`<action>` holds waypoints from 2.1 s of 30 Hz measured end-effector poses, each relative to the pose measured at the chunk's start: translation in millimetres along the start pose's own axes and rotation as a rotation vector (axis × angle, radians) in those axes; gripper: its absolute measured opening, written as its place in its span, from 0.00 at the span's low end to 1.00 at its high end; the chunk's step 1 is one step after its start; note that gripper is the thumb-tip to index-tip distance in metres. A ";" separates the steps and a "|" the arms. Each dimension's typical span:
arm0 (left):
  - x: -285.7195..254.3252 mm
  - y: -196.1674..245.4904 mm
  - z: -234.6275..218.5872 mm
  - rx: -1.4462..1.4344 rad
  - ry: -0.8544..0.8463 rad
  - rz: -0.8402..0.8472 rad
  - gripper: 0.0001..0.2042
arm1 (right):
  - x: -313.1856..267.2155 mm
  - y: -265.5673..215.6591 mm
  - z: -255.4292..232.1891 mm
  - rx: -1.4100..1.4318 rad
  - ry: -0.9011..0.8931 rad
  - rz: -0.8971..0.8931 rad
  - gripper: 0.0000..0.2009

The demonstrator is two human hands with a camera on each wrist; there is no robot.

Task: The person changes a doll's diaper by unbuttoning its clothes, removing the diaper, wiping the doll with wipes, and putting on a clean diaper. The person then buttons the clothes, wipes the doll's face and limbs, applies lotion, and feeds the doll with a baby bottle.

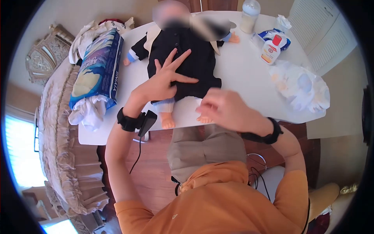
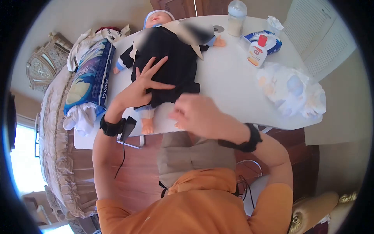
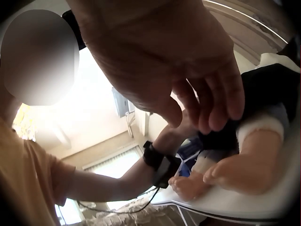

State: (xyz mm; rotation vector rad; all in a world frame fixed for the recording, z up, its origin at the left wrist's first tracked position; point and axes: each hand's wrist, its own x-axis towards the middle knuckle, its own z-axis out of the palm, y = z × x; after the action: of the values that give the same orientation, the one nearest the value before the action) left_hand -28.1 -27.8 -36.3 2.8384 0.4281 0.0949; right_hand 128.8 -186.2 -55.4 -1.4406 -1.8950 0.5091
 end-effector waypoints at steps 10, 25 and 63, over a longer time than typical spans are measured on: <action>25.0 49.6 4.4 -0.041 0.168 -0.496 0.23 | 48.5 99.2 -7.9 0.588 0.049 0.664 0.10; 27.8 24.3 10.6 -0.555 0.303 -0.636 0.32 | 58.8 91.9 21.8 1.033 0.239 0.670 0.07; -10.5 -66.5 46.6 -1.902 0.592 -0.690 0.24 | 109.0 0.9 60.5 0.729 -0.057 0.488 0.22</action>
State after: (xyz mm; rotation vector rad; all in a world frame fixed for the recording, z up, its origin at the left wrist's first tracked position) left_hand -51.9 18.5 -99.5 0.7020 0.7670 0.7120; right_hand 70.0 -76.8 -65.9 -1.3581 -1.1660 1.3210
